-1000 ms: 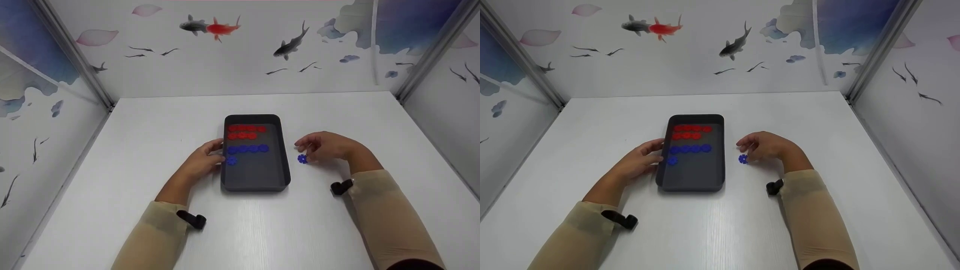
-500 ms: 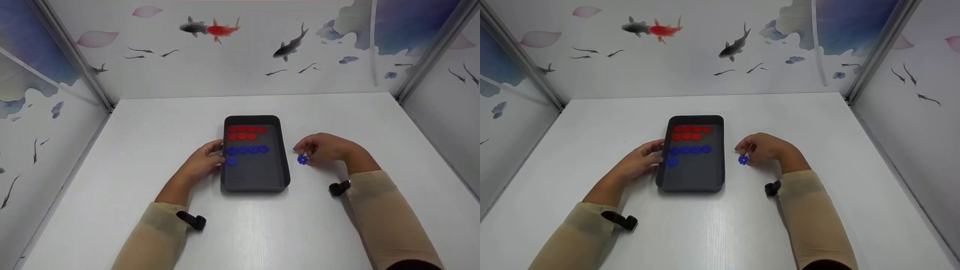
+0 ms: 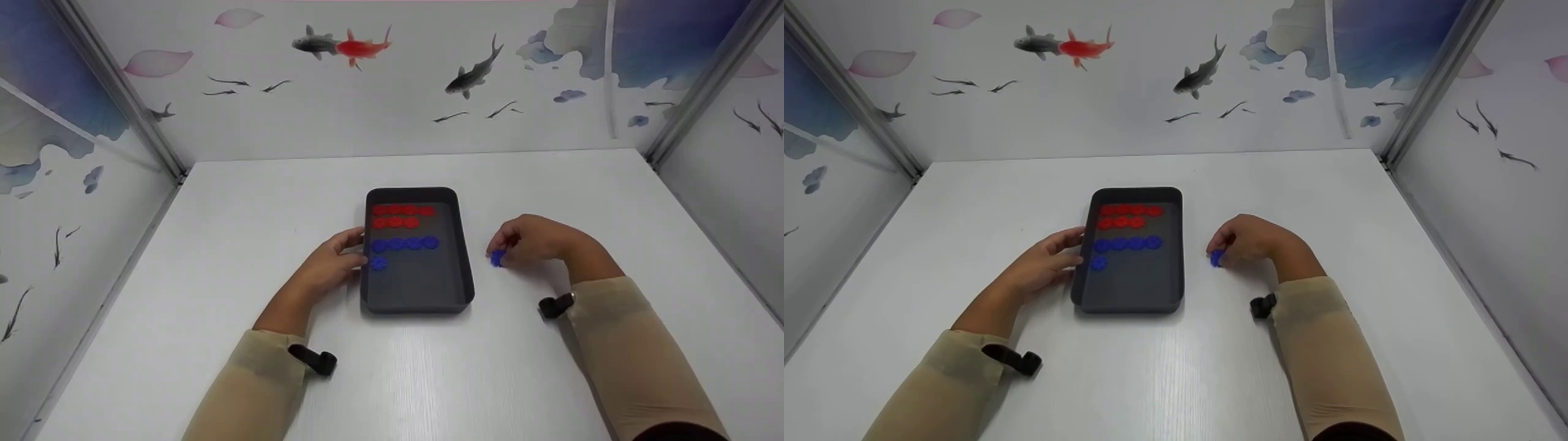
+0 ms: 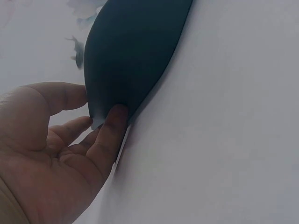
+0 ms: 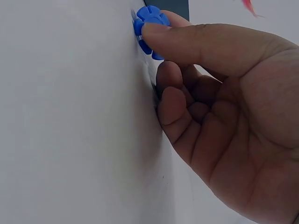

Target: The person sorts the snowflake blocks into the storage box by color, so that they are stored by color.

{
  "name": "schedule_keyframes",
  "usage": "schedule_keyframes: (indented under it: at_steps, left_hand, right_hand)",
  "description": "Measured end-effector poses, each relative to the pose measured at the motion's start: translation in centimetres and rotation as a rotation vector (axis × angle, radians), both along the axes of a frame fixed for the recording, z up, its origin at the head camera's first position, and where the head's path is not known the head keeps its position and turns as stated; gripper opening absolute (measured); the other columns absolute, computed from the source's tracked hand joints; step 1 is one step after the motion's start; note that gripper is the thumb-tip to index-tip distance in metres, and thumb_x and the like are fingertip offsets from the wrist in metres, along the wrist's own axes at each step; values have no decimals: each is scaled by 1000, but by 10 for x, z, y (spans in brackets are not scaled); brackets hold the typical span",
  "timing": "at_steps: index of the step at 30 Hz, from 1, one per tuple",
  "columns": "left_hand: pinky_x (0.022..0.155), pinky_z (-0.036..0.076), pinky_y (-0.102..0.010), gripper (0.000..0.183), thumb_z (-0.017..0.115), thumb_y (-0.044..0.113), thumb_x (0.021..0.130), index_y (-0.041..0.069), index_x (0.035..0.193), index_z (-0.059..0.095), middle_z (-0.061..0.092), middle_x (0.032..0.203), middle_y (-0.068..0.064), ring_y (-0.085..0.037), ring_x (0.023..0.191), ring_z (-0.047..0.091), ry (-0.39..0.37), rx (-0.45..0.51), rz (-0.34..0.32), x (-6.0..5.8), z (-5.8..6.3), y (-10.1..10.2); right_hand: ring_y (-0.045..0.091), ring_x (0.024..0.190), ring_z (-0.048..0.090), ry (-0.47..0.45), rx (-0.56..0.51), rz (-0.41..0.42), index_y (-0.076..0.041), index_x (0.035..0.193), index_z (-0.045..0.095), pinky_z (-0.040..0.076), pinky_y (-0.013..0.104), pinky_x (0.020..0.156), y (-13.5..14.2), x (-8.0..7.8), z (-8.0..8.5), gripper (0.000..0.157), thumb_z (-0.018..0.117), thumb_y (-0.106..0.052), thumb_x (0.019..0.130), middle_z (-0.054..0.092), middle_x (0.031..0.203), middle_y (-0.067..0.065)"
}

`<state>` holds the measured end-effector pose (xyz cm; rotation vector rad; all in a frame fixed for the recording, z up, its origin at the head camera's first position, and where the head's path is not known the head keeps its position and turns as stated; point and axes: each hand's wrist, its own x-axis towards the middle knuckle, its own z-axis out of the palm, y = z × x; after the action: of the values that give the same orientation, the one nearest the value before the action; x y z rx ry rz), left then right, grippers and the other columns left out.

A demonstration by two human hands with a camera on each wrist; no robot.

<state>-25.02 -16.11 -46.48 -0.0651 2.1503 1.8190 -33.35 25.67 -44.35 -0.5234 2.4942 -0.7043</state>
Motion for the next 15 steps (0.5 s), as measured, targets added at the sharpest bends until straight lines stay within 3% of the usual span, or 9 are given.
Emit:
schedule_keyframes:
  at_steps: [8,15]
  left_hand:
    - [118,51,-47,69,65,7,100,20,164,44,48,165,-3,-25,146,56,-8,26,-2,1,-3,0]
    - [118,51,-48,68,66,7,99,20,163,45,48,165,-4,-26,146,57,5,19,6,-1,-2,-1]
  right_hand:
    - [20,99,66,-22,-1,-13,-29,109,84,53,32,87,-3,3,5,23,76,-13,95,79,108,-3]
    - [25,100,72,-83,-218,-59,-16,122,80,62,38,91,-17,3,20,24,74,-14,99,78,114,6]
